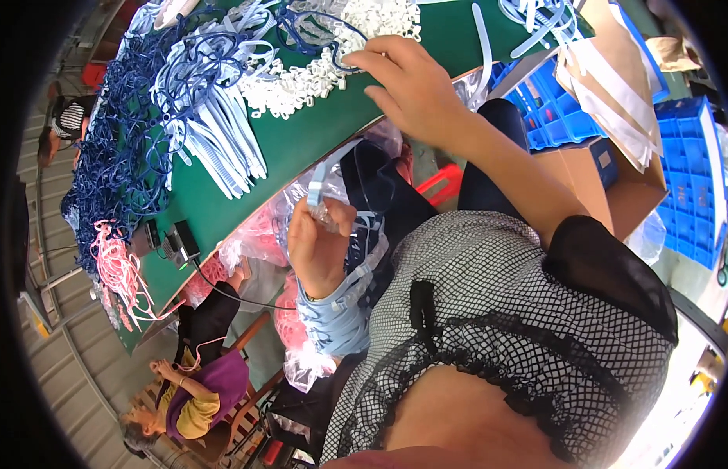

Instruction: The person assembles small plastic buckles and white plastic components onto blue fabric straps and pink fabric strips by hand at a factory workstation.

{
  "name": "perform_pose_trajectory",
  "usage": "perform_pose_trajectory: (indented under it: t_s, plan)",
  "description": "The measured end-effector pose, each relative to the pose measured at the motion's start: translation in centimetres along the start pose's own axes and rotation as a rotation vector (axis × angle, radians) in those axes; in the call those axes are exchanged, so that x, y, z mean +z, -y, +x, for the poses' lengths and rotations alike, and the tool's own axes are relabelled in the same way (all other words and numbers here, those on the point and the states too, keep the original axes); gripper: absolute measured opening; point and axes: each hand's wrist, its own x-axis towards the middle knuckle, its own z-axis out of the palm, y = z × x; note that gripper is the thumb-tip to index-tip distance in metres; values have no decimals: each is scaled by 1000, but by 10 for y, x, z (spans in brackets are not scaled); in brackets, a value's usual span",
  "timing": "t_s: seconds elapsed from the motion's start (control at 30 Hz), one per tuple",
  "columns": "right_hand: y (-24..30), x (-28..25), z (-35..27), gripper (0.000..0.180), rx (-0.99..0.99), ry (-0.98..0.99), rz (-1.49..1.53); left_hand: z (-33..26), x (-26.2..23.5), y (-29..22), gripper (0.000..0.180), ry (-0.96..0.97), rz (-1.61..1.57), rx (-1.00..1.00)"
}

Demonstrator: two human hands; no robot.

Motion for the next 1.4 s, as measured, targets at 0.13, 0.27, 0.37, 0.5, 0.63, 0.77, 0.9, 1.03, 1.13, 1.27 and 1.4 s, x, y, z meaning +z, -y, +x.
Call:
perform_pose_trajectory:
  t_s: [0.13,0.27,0.37,0.5,0.63,0.77,0.9,1.03,1.13,1.27,1.4]
  plan:
    - [-27,14,3,27,5,33,-11,-8,-3,-3,33,91,-134,65]
    - [-30,6,14,21,12,-83,173,-9,-14,-4,24,487,-558,202]
    - [-27,-4,7,19,249,-116,720,18,0,-11,18,1144,-993,277]
    - [-30,-21,-24,21,576,-45,1599,13,15,1,31,980,-710,308]
    - [-4,-22,-63,21,815,60,1954,21,35,-10,41,-32,-117,205]
    - [2,-14,-101,18,977,410,1881,33,37,-1,47,-188,-209,13]
    - [-10,-25,-103,14,585,298,896,37,21,4,31,-39,-448,-26]
    - [-53,-54,-65,12,392,-49,23,37,33,8,28,-62,-239,-43]
    - [-72,-53,-40,20,361,-100,-232,38,42,13,30,-54,-166,-92]
    - [-101,-49,-15,24,548,124,-611,39,54,13,29,-98,-122,-125]
    - [-134,-37,-21,24,395,31,-556,39,47,15,26,-116,-141,-102]
